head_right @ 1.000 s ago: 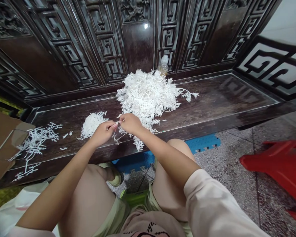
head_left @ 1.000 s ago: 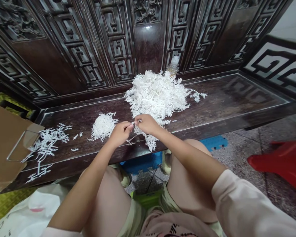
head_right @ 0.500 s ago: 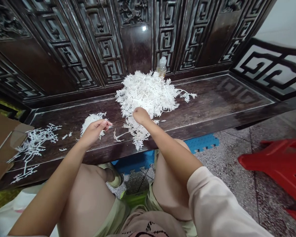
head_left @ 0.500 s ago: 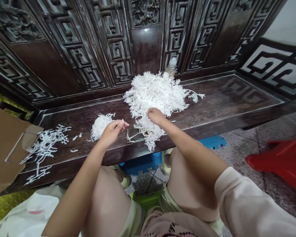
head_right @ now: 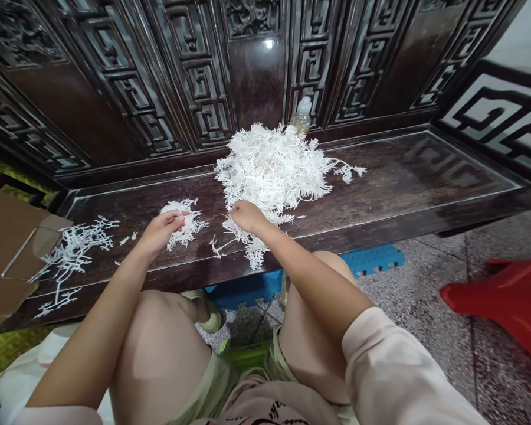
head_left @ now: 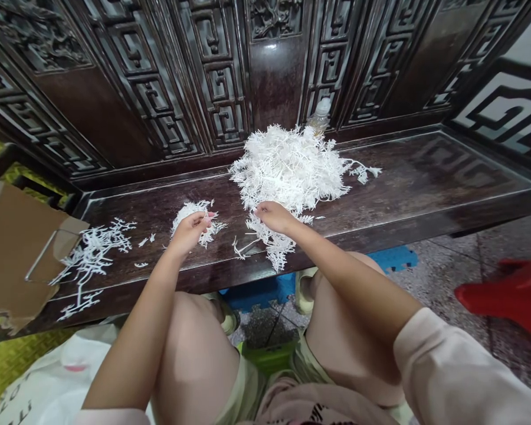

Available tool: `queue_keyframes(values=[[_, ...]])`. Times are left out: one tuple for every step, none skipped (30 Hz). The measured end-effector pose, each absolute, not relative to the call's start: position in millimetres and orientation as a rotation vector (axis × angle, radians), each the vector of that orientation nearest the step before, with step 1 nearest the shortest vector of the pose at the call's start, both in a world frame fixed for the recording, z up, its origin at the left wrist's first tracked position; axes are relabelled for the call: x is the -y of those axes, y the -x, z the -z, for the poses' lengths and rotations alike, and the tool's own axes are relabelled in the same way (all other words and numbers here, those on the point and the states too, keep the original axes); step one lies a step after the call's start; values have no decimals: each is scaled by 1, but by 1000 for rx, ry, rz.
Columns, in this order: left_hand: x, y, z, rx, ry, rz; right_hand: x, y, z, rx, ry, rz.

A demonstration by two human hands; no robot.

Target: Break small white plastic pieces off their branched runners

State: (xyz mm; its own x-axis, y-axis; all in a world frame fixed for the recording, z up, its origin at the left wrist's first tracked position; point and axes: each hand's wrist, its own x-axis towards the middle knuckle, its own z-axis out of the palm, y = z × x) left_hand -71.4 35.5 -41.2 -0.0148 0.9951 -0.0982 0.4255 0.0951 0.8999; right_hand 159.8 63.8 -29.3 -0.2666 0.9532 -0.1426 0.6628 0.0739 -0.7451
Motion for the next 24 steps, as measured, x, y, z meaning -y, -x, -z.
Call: queue_keyframes(values=[[-38,75,45,-1611,-1441,-899,-64,-159,29,1972,1600,-1037],[-41,80,50,-1684,-1439,-907,-64,-158,30,1968,1596,-1046],[-43,85,55,-1782,-1444,-906,-64,-157,30,1965,1588,-1059],[-46,90,59,-1900,-1458,-894,-64,-156,30,1960,1578,-1073],[-48,94,63,-2023,-1482,-870,-63,-155,30,1952,1565,-1091],[-50,96,65,-2130,-1508,-847,-63,-154,30,1944,1552,-1111],[-50,96,66,-2196,-1532,-831,-62,-154,30,1935,1540,-1125],[-50,93,65,-2205,-1548,-831,-61,-153,29,1930,1528,-1131],[-48,87,62,-2146,-1562,-833,-60,-153,28,1932,1510,-1132],[-46,78,58,-2031,-1580,-829,-59,-152,28,1938,1489,-1128],[-42,67,52,-1885,-1608,-815,-58,-152,28,1947,1460,-1125],[-38,54,46,-1733,-1652,-782,-58,-151,28,1959,1423,-1125],[-33,41,40,-1621,-1711,-746,-57,-151,28,1972,1384,-1126],[-29,28,35,-1564,-1777,-720,-57,-151,28,1984,1347,-1128],[-25,17,31,-1548,-1840,-701,-57,-151,29,1992,1318,-1126],[-23,8,28,-1570,-1891,-686,-57,-151,29,1997,1298,-1119],[-21,2,26,-1604,-1928,-675,-57,-151,30,2002,1284,-1113],[-20,-2,26,-1638,-1948,-671,-57,-152,30,2006,1276,-1111],[-19,-3,26,-1662,-1958,-671,-58,-152,30,2013,1268,-1116],[-20,-3,27,-1673,-1966,-676,-58,-152,29,2024,1260,-1121],[-20,-2,29,-1676,-1975,-686,-58,-152,29,2037,1256,-1125],[-21,0,29,-1682,-1988,-697,-58,-152,28,2051,1260,-1123],[-21,1,30,-1699,-2006,-701,-58,-152,28,2064,1271,-1112],[-21,2,29,-1727,-2028,-700,-58,-151,28,2071,1293,-1094]])
